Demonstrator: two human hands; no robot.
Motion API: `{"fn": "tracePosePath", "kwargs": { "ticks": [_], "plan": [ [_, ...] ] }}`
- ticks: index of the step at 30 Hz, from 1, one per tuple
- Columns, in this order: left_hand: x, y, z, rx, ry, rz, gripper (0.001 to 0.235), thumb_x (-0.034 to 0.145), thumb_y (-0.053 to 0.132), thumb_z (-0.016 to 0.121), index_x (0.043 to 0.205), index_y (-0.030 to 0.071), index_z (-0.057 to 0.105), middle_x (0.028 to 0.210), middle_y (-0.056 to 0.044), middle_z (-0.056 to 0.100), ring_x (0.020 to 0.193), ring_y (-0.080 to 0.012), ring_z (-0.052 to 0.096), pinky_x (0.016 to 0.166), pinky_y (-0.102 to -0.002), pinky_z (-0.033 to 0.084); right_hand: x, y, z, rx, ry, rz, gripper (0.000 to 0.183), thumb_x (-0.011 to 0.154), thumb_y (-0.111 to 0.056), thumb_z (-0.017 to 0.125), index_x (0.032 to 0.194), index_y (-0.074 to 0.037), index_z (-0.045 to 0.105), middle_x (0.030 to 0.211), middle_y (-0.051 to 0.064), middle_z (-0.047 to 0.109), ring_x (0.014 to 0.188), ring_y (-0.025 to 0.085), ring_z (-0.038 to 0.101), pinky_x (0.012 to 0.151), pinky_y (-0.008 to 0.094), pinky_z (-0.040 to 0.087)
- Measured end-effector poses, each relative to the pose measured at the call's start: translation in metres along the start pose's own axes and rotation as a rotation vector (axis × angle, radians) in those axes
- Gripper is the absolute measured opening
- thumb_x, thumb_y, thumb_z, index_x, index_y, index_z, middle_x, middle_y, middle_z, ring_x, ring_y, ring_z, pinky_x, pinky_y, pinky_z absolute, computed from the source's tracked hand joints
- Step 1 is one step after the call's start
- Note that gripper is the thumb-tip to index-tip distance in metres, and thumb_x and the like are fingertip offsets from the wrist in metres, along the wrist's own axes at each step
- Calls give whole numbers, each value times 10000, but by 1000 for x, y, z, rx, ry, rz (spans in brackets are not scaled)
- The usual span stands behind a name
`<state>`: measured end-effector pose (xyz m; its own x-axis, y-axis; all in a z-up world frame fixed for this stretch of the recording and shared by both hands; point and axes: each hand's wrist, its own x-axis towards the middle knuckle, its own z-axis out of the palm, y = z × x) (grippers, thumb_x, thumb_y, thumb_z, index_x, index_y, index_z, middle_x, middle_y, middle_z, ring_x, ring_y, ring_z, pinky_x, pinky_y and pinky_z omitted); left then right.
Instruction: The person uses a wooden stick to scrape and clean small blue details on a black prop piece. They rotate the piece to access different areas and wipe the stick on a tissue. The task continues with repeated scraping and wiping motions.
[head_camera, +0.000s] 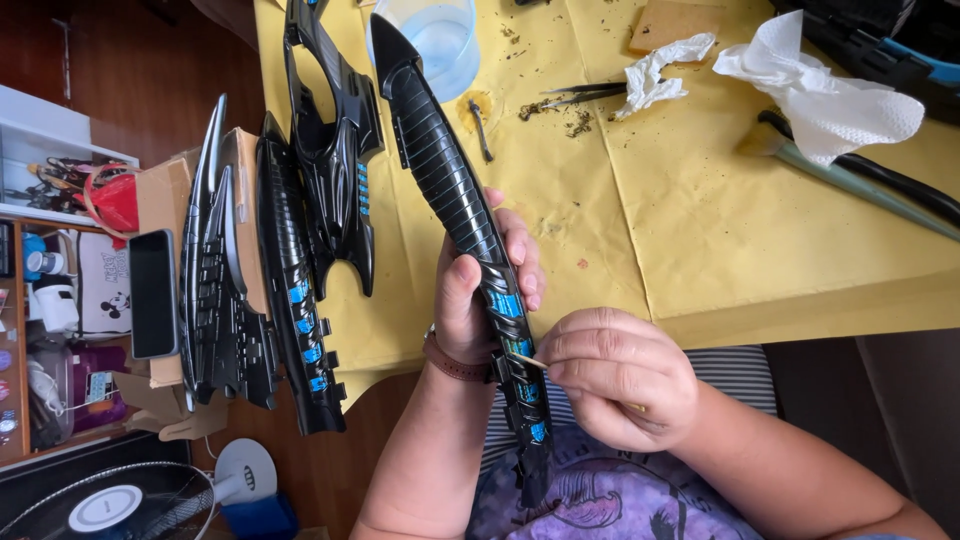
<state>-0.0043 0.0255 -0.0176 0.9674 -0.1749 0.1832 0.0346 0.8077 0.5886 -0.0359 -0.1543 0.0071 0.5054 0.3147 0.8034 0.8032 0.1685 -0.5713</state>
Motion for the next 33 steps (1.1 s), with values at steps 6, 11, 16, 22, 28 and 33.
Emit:
{"fn": "tracePosePath", "kwargs": {
  "ticks": [6,11,16,22,28,33],
  "plan": [
    [-1,-1,-3,7,-4,5,612,982,367,750,1439,98,444,1009,-83,534,756,-181,557,582,-290,517,1,1,1,-17,11,22,135,987,-23,563,1062,43,653,1001,203,721,877,364,767,834,422,667],
    [0,-1,1,12,1,10,613,978,368,754,1427,93,441,1000,-80,540,744,-179,562,575,-290,515,1,1,2,7,22,38,135,989,-32,556,1045,39,656,983,195,725,866,358,768,826,422,668],
    [0,0,-1,0,-1,-2,605,975,361,760,1425,103,449,1003,-79,546,754,-183,565,583,-293,525,3,1,2,40,24,36,147,996,-41,533,1024,51,644,950,200,713,843,358,752,801,418,665],
    [3,-2,2,43,10,61,577,992,361,729,1419,84,458,994,-92,525,728,-181,557,553,-291,499,-1,10,-7,131,32,91,165,1007,-89,525,998,38,630,949,202,712,854,367,753,829,445,651],
    [6,-2,-2,86,23,122,560,979,333,646,1400,36,428,931,-118,528,746,-201,613,568,-317,592,-1,41,-45,-235,215,149,137,998,-13,588,977,83,683,817,206,670,722,394,654,669,516,561],
    [5,-3,-4,113,72,148,558,970,320,634,1402,36,424,942,-142,521,735,-222,606,568,-326,589,-2,63,-73,-746,23,329,120,956,-77,755,907,-9,669,752,153,614,691,377,647,608,478,534]
  ]
}}
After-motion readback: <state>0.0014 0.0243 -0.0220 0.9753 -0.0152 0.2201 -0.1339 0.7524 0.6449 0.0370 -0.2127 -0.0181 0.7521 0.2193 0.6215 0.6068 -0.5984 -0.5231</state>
